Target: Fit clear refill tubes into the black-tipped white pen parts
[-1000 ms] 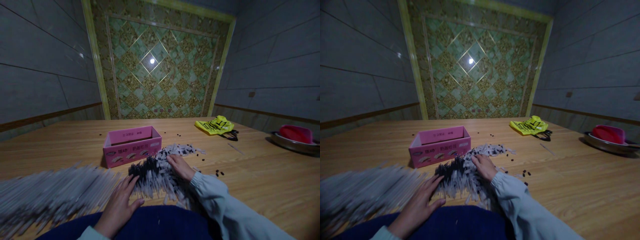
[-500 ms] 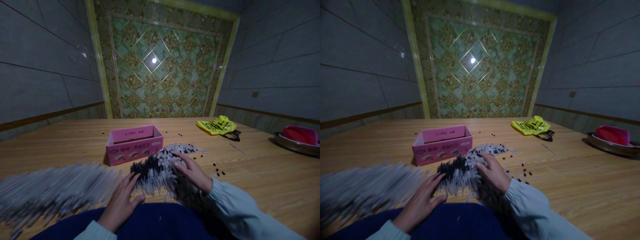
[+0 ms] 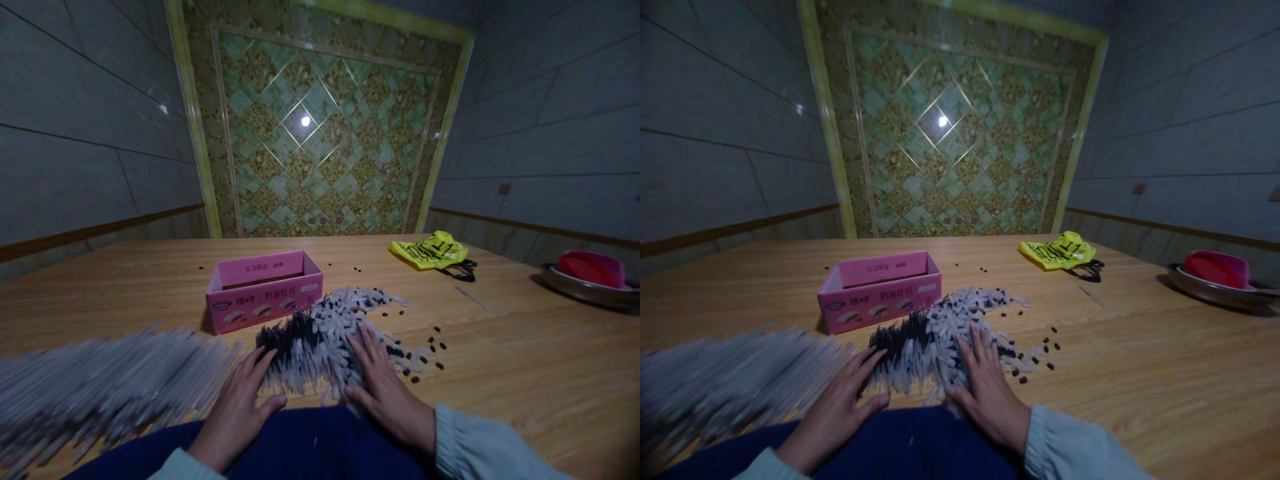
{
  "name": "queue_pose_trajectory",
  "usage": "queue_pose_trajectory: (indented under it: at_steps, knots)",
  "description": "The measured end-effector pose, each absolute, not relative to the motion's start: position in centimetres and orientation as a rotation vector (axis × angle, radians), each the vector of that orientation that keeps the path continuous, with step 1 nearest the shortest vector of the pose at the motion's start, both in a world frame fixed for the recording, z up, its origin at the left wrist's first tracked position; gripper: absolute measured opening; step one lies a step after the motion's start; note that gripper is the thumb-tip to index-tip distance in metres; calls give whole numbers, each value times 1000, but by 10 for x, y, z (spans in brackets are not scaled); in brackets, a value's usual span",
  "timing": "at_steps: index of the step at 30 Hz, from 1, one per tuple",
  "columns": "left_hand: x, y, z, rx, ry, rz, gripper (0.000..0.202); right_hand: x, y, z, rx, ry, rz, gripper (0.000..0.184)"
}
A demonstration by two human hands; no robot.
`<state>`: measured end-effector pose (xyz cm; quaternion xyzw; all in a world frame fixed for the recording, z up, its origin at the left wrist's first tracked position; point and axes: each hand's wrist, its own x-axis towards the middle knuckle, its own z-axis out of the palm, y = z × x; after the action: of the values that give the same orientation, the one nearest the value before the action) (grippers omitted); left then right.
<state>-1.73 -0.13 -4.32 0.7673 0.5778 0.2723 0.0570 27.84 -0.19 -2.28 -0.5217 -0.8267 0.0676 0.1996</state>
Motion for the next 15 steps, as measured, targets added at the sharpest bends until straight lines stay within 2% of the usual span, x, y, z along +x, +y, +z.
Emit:
queue_pose_trajectory:
  at_steps: [5, 8, 11, 13, 15]
  knots:
    - [-19, -1, -44, 2337, 1765, 801, 59, 257, 15, -12, -1356, -2358, 141, 70]
    - [-19, -1, -44, 2351, 1752, 809, 58, 283, 28, -7, -1293, -2270, 87, 61]
    - [-18, -1, -43, 2348, 1757, 815, 58, 346, 44, -6, -1514, -1920, -11, 49]
    - [-16, -1, -42, 2339, 1769, 811, 59, 396, 53, -9, -1683, -1691, -70, 47]
    - [-16, -1, -41, 2331, 1773, 806, 59, 435, 60, -13, -1783, -1579, 30, 49]
